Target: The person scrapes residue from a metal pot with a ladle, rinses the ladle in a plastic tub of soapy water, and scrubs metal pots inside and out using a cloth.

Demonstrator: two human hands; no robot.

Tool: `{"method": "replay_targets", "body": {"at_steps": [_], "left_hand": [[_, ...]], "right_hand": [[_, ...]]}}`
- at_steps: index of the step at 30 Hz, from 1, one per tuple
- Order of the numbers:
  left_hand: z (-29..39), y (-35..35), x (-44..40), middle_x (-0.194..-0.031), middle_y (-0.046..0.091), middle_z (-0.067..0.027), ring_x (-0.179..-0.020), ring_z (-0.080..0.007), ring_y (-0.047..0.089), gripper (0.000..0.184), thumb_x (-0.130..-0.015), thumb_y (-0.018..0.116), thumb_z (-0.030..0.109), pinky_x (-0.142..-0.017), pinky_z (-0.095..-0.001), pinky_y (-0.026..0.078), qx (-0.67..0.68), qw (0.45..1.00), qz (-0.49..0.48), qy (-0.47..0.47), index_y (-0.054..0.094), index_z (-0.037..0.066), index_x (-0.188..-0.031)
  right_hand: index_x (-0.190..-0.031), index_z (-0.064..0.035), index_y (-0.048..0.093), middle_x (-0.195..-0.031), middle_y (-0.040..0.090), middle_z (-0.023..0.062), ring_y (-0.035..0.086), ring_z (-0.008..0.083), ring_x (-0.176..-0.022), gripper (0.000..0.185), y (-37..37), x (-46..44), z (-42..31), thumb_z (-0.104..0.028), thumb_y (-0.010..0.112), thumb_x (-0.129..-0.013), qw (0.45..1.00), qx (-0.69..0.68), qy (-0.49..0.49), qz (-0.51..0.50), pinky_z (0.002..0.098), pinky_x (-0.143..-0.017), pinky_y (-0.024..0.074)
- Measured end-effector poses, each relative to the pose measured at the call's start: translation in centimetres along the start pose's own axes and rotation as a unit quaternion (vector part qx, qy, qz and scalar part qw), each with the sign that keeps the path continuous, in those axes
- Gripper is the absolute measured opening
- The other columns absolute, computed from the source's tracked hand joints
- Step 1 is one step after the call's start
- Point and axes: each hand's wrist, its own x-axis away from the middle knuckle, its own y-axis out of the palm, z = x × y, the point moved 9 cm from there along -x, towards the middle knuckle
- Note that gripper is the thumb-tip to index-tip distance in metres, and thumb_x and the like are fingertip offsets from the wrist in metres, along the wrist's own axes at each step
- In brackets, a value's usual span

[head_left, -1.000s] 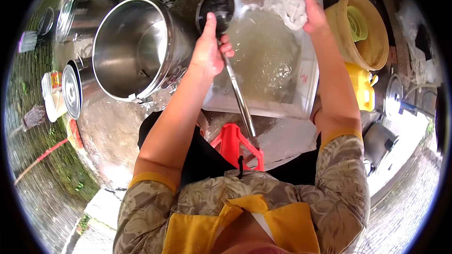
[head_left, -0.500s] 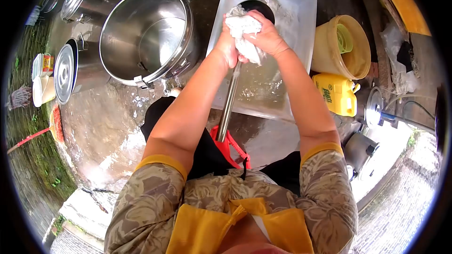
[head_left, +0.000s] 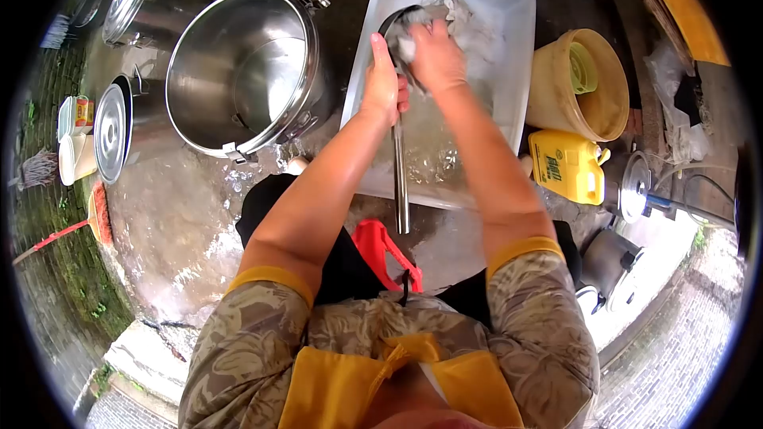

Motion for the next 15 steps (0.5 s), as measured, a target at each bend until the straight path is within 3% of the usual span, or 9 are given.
{"method": "replay_targets", "body": {"at_steps": [4,5,7,9,10,12,13,14,15], "left_hand": [[-0.4,0.1,-0.2,-0.054,0.025,0.0033,-0.042,-0.0102,0.02,0.086,-0.07,0.019,0.089,-0.043,-0.0264,0.021,0.052,0.997,-0.039,-0.032,0.043,0.016,-0.109],[1.1,0.7,0.4,-0.056,0.027,0.003,-0.044,-0.0101,0.021,0.086,-0.071,0.018,0.088,-0.044,-0.0266,0.021,0.108,0.989,-0.096,-0.01,0.042,0.013,-0.106],[2.1,1.2,0.9,-0.059,0.029,0.0023,-0.046,-0.0103,0.022,0.082,-0.077,0.017,0.083,-0.046,-0.027,0.021,0.133,0.984,-0.115,0.005,0.042,0.011,-0.106],[2.2,1.1,0.5,-0.059,0.031,0.0021,-0.045,-0.0108,0.024,0.078,-0.079,0.017,0.081,-0.046,-0.0274,0.023,0.132,0.984,-0.117,0.01,0.042,0.011,-0.103],[2.2,1.4,0.7,-0.058,0.032,0.0018,-0.044,-0.0113,0.026,0.075,-0.081,0.017,0.079,-0.046,-0.0277,0.024,0.143,0.981,-0.13,0.015,0.042,0.011,-0.099],[2.1,1.0,0.0,-0.059,0.032,0.0016,-0.045,-0.0114,0.026,0.071,-0.084,0.017,0.076,-0.046,-0.0279,0.025,0.128,0.984,-0.125,0.021,0.042,0.011,-0.098],[1.9,1.2,0.1,-0.06,0.033,0.0013,-0.046,-0.0115,0.027,0.067,-0.087,0.018,0.072,-0.047,-0.0281,0.026,0.126,0.983,-0.134,0.027,0.042,0.01,-0.097],[2.0,1.1,0.4,-0.06,0.035,0.0009,-0.046,-0.0117,0.029,0.06,-0.088,0.03,0.068,-0.048,-0.0277,0.027,0.147,0.981,-0.126,0.031,0.042,0.01,-0.098],[2.0,1.2,0.3,-0.06,0.035,0.0009,-0.046,-0.0117,0.029,0.06,-0.088,0.03,0.068,-0.048,-0.0277,0.027,0.146,0.981,-0.121,0.031,0.042,0.01,-0.098]], "right_hand": [[-0.113,-0.0182,0.055,-0.123,0.05,0.0141,0.059,0.0326,-0.1,0.039,2.5,1.8,6.1,-0.026,0.064,-0.075,0.997,-0.027,0.07,-0.037,0.0446,-0.083,0.0478],[-0.114,-0.0188,0.055,-0.124,0.05,0.013,0.058,0.032,-0.102,0.041,4.4,2.7,8.6,-0.028,0.064,-0.075,0.991,-0.051,0.102,-0.067,0.0448,-0.085,0.0472],[-0.118,-0.0191,0.054,-0.126,0.049,0.0129,0.056,0.0327,-0.107,0.044,9.1,5.0,13.9,-0.029,0.064,-0.075,0.977,-0.039,0.17,-0.125,0.0445,-0.089,0.0459],[-0.132,-0.0248,0.042,-0.136,0.041,0.0122,0.046,0.0339,-0.12,0.06,15.4,9.7,18.0,-0.027,0.065,-0.076,0.95,-0.033,0.211,-0.226,0.0457,-0.093,0.044],[-0.132,-0.0248,0.042,-0.136,0.041,0.0122,0.046,0.0339,-0.12,0.06,16.9,11.8,18.7,-0.027,0.065,-0.076,0.95,-0.034,0.212,-0.227,0.0457,-0.093,0.044],[-0.143,-0.0319,0.021,-0.146,0.027,0.0112,0.032,0.0393,-0.13,0.08,20.5,16.1,19.9,-0.026,0.065,-0.076,0.929,-0.027,0.294,-0.222,0.0473,-0.1,0.0382],[-0.143,-0.0319,0.021,-0.146,0.027,0.0112,0.032,0.0393,-0.13,0.08,21.0,17.8,19.6,-0.026,0.065,-0.076,0.929,-0.028,0.294,-0.224,0.0473,-0.1,0.0382],[-0.144,-0.0345,0.013,-0.148,0.021,0.0112,0.026,0.0412,-0.132,0.086,21.6,19.2,19.0,-0.024,0.065,-0.076,0.927,-0.026,0.304,-0.217,0.0473,-0.103,0.0349],[-0.145,-0.037,0.006,-0.15,0.016,0.0113,0.021,0.0431,-0.134,0.093,22.2,20.3,18.3,-0.022,0.066,-0.075,0.925,-0.024,0.313,-0.213,0.0472,-0.105,0.0316]]}}
